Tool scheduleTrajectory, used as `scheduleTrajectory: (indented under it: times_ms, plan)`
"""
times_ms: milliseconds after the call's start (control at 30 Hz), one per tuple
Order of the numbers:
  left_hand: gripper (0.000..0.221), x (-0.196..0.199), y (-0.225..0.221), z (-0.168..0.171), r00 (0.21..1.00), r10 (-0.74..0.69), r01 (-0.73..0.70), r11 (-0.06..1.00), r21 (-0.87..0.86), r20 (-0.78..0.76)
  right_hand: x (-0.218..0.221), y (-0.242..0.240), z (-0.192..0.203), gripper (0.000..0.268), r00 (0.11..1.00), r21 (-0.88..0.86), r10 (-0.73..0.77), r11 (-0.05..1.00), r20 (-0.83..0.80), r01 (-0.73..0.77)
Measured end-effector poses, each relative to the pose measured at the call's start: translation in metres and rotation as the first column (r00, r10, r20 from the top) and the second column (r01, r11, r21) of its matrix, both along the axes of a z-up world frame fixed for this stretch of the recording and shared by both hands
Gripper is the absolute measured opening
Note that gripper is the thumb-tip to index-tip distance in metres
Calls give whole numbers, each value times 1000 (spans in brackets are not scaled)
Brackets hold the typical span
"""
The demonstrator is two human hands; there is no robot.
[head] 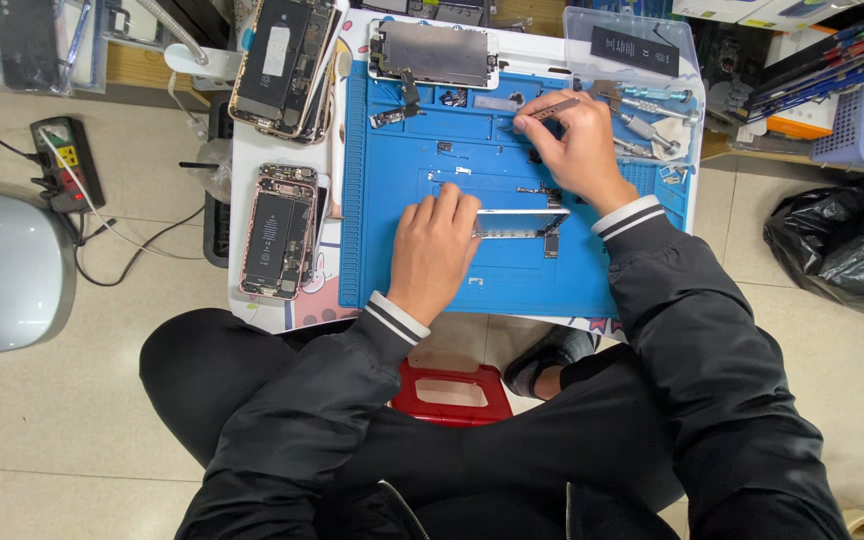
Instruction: The person is repairing a smartphone on a blue work mat. They use a small metal tool to pry and remove a component from the phone's frame, then place the part on the mat. The person continues to work on the device, manipulating small internal parts.
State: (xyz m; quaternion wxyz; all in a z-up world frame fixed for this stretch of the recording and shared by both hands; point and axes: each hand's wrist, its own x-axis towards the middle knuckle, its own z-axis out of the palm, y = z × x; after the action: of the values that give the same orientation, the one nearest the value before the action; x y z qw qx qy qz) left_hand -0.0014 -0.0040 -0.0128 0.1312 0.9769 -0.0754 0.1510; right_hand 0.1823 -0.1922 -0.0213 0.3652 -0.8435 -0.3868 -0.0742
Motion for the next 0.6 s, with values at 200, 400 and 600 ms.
scheduleTrajectory:
  times_ms: [200, 400, 600]
  plan:
    - [43, -1, -2, -1, 1000, 1, -1, 1000, 0, -2, -1, -1, 1, 15, 1000, -4, -6, 1000, -22, 6]
    - [45, 0, -3, -3, 1000, 8, -8, 1000, 14, -7, 0, -2, -2, 15, 1000, -9, 12, 1000, -1, -12]
    - [45, 1, 1, 1, 1000, 3, -3, 1000, 12, 2, -6, 0, 21, 9, 999, 86, 14, 996, 46, -18]
